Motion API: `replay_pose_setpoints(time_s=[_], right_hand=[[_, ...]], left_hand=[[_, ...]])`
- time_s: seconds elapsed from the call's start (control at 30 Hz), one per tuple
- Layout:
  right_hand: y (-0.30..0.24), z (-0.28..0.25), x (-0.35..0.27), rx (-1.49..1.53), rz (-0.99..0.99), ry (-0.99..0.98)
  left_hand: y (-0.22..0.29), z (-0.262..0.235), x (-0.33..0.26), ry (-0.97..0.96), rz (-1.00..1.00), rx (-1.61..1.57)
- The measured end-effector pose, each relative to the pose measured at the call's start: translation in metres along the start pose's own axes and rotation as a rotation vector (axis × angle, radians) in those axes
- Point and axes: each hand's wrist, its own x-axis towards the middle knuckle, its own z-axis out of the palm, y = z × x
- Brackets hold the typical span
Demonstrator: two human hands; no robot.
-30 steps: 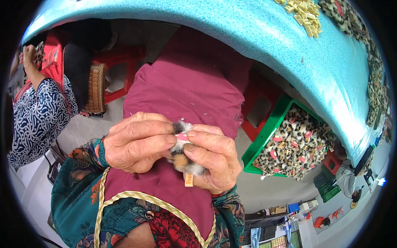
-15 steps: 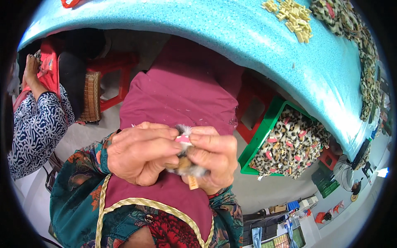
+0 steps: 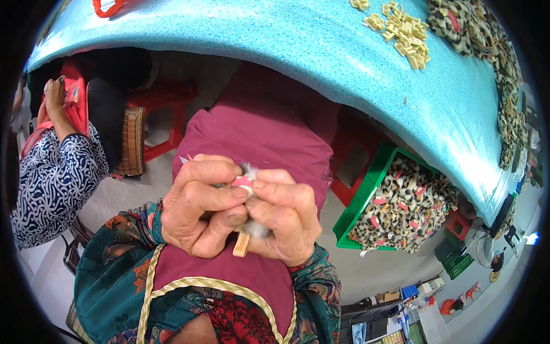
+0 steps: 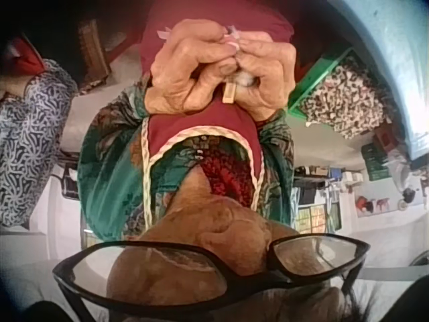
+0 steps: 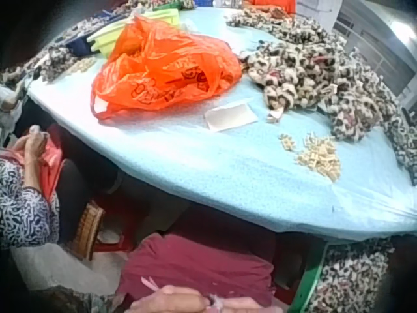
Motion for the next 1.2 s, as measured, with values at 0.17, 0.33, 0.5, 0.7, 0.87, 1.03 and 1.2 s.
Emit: replay_pose_setpoints(time_s=[0.17, 0.33, 0.5, 0.7, 0.87, 1.03, 1.2], right_hand=[[0.007, 0.004, -0.002, 0.023, -0.040, 0.075], [0.005, -0.003, 0.002, 0.007, -0.120, 0.020], [0.006, -0.003, 0.005, -0.066, -0.288, 0.010], [0.004, -0.007, 0.000, -0.056, -0.310, -0.010], [0.001, -0.019, -0.002, 0.086, -0.255, -0.140], [-0.003, -0.021, -0.012, 0.133, -0.184, -0.143], [0.000, -0.014, -0.015, 0.288, -0.254, -0.111]], left_hand=[[-0.009, 0.000, -0.002, -0.026, -0.014, -0.022], [-0.005, -0.016, -0.001, -0.072, -0.149, -0.176], [0.001, -0.022, 0.004, -0.176, -0.146, -0.046], [0.003, -0.030, 0.013, -0.229, -0.073, -0.060], [0.003, -0.029, 0.009, -0.311, -0.086, -0.050], [-0.002, -0.029, 0.002, -0.338, -0.256, -0.383], [-0.004, -0.028, -0.007, -0.334, -0.149, -0.503]])
